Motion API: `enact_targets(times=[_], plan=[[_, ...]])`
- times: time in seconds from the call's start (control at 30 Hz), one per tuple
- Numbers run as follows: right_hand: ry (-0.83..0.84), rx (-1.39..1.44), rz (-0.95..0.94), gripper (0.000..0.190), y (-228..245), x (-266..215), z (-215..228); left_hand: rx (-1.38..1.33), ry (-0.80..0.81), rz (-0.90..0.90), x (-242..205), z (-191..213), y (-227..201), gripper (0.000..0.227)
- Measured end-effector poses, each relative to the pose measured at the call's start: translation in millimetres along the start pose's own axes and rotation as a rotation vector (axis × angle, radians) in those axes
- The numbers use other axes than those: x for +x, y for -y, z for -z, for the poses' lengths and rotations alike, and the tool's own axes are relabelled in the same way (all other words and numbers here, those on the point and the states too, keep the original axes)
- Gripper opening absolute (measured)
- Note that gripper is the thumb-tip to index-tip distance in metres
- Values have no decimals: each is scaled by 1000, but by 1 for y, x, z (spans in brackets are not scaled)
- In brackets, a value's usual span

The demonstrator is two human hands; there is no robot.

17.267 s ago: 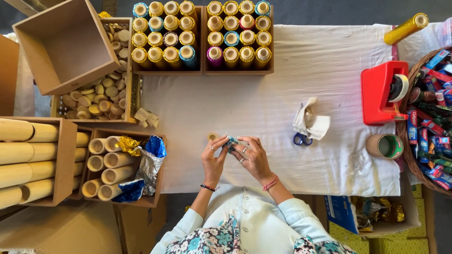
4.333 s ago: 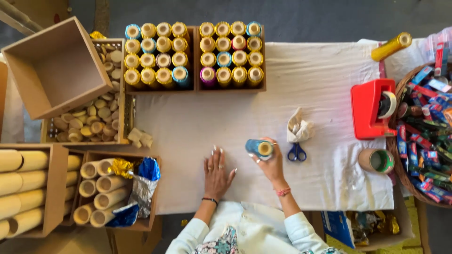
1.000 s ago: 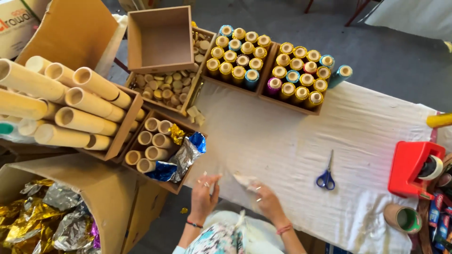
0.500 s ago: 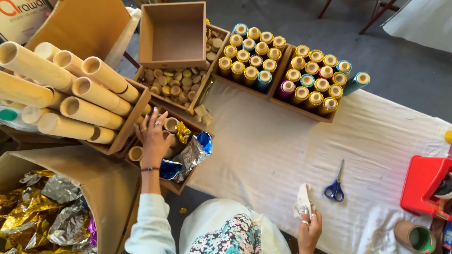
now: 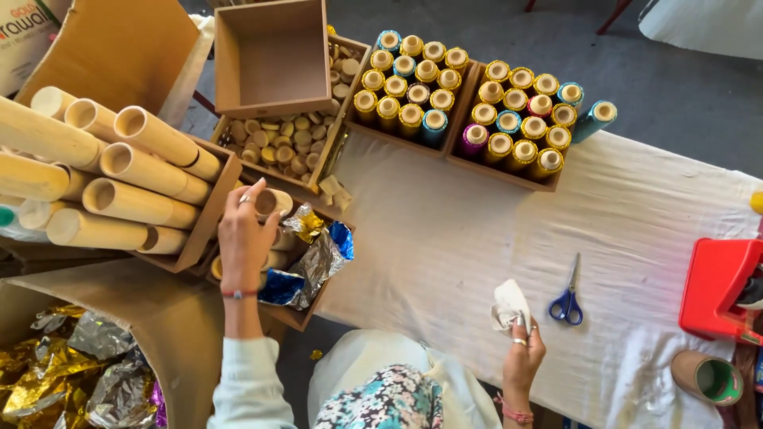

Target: The recorder is wrapping cardboard or wooden cylinders with blue and silver foil at a workbench.

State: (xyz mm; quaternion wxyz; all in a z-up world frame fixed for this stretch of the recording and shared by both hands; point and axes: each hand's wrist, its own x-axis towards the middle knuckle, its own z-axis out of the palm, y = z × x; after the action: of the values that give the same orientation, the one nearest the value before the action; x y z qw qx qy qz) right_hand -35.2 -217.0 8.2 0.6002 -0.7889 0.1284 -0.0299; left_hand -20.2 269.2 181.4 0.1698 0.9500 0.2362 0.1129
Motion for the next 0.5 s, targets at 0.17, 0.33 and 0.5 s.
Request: enact_targets(times=[0.17, 0.33, 0.5], plan=[[-2, 167, 130, 47, 105, -5, -41, -305, -383, -243, -49, 10, -81, 55], [18, -313, 832, 48, 161, -9, -89, -922, 150, -209, -83, -56, -166, 52], [249, -479, 372, 36, 94, 28, -76, -1237, 469, -182, -84, -94, -189, 48]])
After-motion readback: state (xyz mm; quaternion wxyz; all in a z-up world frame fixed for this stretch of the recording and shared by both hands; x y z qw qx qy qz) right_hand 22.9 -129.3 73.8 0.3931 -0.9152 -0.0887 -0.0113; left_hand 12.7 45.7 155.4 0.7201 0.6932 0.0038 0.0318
